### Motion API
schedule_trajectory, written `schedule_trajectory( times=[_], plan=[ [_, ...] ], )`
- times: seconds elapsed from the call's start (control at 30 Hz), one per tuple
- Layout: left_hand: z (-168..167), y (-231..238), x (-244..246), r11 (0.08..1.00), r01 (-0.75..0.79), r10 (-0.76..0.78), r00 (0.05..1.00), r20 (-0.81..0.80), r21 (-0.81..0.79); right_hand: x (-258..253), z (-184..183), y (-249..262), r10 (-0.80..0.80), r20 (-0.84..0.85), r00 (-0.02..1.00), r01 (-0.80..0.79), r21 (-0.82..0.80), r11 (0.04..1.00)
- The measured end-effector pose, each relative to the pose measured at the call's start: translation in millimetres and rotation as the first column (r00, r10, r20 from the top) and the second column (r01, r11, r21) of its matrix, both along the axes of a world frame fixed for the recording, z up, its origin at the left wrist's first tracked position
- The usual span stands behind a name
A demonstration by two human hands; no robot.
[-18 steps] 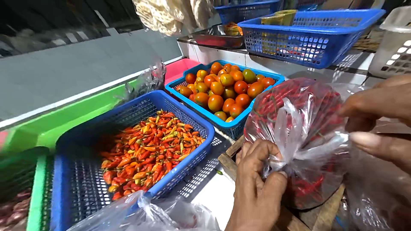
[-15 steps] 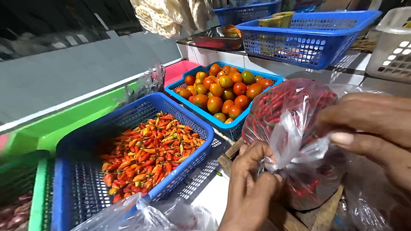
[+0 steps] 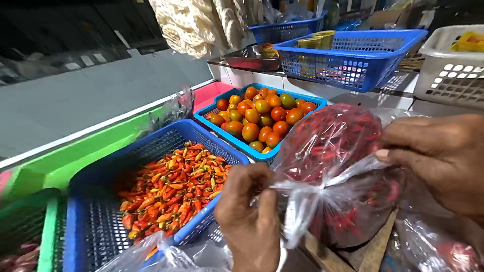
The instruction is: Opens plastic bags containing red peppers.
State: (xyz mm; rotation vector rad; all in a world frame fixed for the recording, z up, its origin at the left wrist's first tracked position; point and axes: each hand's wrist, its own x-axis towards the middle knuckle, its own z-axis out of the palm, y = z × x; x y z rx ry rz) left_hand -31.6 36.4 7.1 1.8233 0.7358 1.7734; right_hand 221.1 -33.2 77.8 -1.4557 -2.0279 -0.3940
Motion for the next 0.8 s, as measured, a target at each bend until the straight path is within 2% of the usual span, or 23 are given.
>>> schedule_trajectory(
  times=[0.1,0.2,0.3,0.37,0.5,0.6,0.67,0.73,0.8],
  plan=[
    [3,-1,-6,0.992,-0.12,0.124,0.989,-0.08,0.045,-6,2,-2,0.011,0.022,1.0,-0.013,0.097,0.995],
    [-1,-13,5,0.946,-0.196,0.258,0.937,-0.235,0.257,-32,-7,-2,0.153,0.083,0.985,-0.165,0.174,0.971],
    [-3,-23,19,0.914,-0.2,0.297,0.921,-0.25,0.352,-44,-19,3,0.233,0.238,0.943,-0.268,0.125,0.955],
    [-4,-24,21,0.894,-0.208,0.346,0.883,-0.317,0.396,-38,-23,8,0.248,0.278,0.928,-0.286,0.104,0.953],
    [-7,-29,32,0.848,-0.248,0.487,0.715,-0.502,0.469,-24,-19,9,0.212,0.184,0.96,-0.23,0.089,0.969],
    [-17,-38,46,0.828,-0.252,0.528,0.649,-0.547,0.501,-17,-17,9,0.224,0.008,0.975,-0.224,0.035,0.974],
    [-20,-46,50,0.855,-0.21,0.484,0.649,-0.586,0.474,-12,-13,9,0.263,-0.113,0.958,-0.264,0.014,0.965],
    [-20,-46,50,0.912,-0.141,0.361,0.722,-0.59,0.385,-7,-9,10,0.316,-0.202,0.927,-0.315,0.036,0.948],
    [-15,-43,40,0.99,0.046,0.04,0.82,-0.571,0.137,-2,-6,10,0.319,-0.202,0.926,-0.31,0.071,0.948]
  ],
)
